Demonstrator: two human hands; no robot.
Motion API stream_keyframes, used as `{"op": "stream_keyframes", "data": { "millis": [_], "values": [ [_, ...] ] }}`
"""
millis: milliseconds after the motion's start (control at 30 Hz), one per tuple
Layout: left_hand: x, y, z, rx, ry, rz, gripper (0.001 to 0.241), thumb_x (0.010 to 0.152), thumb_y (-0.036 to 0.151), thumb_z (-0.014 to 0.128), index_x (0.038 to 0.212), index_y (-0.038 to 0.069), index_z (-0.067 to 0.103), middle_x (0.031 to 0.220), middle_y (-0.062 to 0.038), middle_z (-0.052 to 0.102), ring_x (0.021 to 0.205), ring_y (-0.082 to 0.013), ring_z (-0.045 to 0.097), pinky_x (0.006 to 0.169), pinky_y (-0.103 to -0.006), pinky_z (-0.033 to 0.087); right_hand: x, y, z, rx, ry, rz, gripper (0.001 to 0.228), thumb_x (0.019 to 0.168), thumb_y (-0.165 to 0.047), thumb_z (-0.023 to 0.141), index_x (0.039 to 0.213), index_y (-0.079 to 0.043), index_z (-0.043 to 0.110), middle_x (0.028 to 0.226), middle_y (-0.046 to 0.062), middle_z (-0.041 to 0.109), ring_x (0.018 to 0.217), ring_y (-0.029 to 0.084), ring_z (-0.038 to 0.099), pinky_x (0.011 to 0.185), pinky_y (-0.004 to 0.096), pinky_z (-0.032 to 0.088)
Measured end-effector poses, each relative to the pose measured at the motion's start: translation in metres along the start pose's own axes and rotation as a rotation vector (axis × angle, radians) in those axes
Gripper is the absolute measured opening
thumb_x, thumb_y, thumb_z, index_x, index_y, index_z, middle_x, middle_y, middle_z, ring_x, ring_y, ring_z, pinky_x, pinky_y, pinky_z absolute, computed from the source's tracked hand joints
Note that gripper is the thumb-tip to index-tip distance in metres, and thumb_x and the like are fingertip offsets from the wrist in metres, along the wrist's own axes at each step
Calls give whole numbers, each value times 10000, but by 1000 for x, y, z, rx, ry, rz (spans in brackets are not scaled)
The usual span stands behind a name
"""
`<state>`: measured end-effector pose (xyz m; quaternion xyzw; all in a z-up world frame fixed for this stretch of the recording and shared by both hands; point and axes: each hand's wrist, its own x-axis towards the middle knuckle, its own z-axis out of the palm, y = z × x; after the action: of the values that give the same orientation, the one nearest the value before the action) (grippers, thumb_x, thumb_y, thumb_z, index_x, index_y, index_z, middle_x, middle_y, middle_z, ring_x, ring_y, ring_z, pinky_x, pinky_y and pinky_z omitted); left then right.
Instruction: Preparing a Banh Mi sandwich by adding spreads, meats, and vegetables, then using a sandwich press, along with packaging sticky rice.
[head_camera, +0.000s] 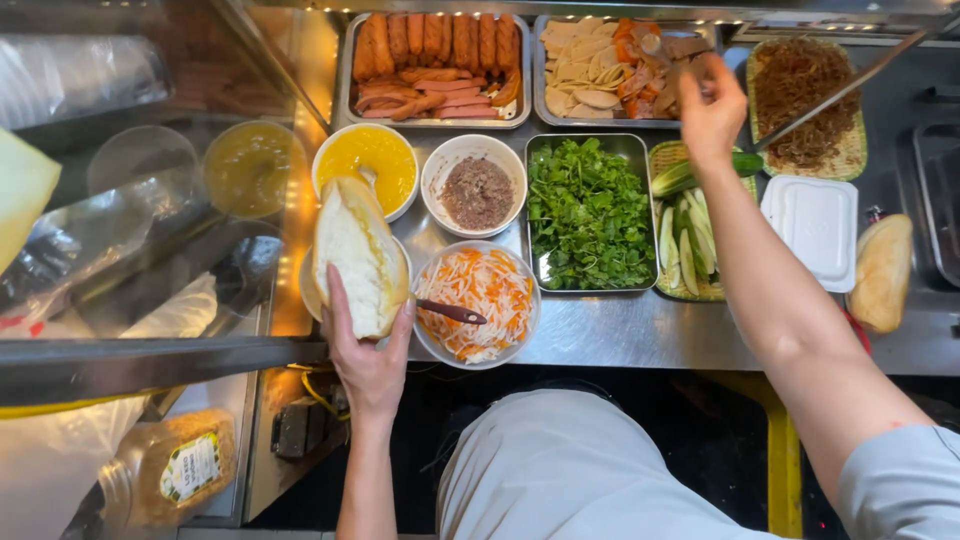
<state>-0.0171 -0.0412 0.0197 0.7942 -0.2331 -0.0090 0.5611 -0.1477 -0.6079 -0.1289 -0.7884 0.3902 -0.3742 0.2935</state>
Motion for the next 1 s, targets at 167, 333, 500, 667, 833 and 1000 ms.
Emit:
{"op": "stream_keyframes", "data": {
  "millis": [167, 333, 500, 667, 833, 1000],
  "values": [
    [-3, -2, -8, 108, 11, 39, 908, 870, 151, 842, 1614, 30, 336, 1447, -270, 539, 1335, -401, 554, 1131, -463, 443, 4, 6, 10, 707, 146, 325, 241, 1073, -240, 707, 1110, -18, 792, 778, -29, 656, 632, 62, 482, 564, 253, 347],
    [-8, -14, -11, 69, 34, -12, 907, 866, 147, 842, 1609, 34, 335, 1435, -263, 535, 1319, -384, 560, 1119, -456, 459, -108, -172, -21, 380, -242, -88, 285, 1206, -230, 540, 1139, -19, 719, 893, 34, 693, 722, 66, 541, 634, 236, 416],
    [-6, -10, -10, 13, -2, -23, 898, 867, 131, 827, 1613, 43, 334, 1424, -244, 548, 1314, -372, 576, 1123, -448, 473, -173, -230, 5, 33, -436, -608, 151, 1083, -88, 630, 1091, 4, 750, 950, 152, 741, 822, 235, 698, 719, 342, 563],
    [-9, -17, -6, 17, 7, 51, 895, 872, 101, 840, 1610, 35, 337, 1516, -272, 504, 1393, -396, 530, 1170, -461, 436, -190, -239, 23, 64, -532, -619, 138, 1008, -86, 684, 1071, 22, 741, 940, 169, 731, 838, 281, 696, 750, 382, 571],
    [-9, -20, -8, 21, -12, -2, 920, 838, 110, 852, 1607, 41, 351, 1494, -254, 528, 1367, -380, 563, 1142, -449, 476, -189, -240, 20, 49, -557, -520, 157, 1043, -67, 656, 1143, 16, 745, 939, 164, 724, 824, 282, 688, 738, 381, 560],
    [-9, -16, -7, 27, -33, 4, 934, 824, 94, 862, 1604, 57, 350, 1471, -251, 531, 1336, -379, 578, 1116, -444, 490, -203, -237, 19, 98, -602, -508, 174, 1049, -89, 627, 1147, 12, 731, 946, 156, 716, 797, 258, 688, 721, 355, 563]
  ]
}}
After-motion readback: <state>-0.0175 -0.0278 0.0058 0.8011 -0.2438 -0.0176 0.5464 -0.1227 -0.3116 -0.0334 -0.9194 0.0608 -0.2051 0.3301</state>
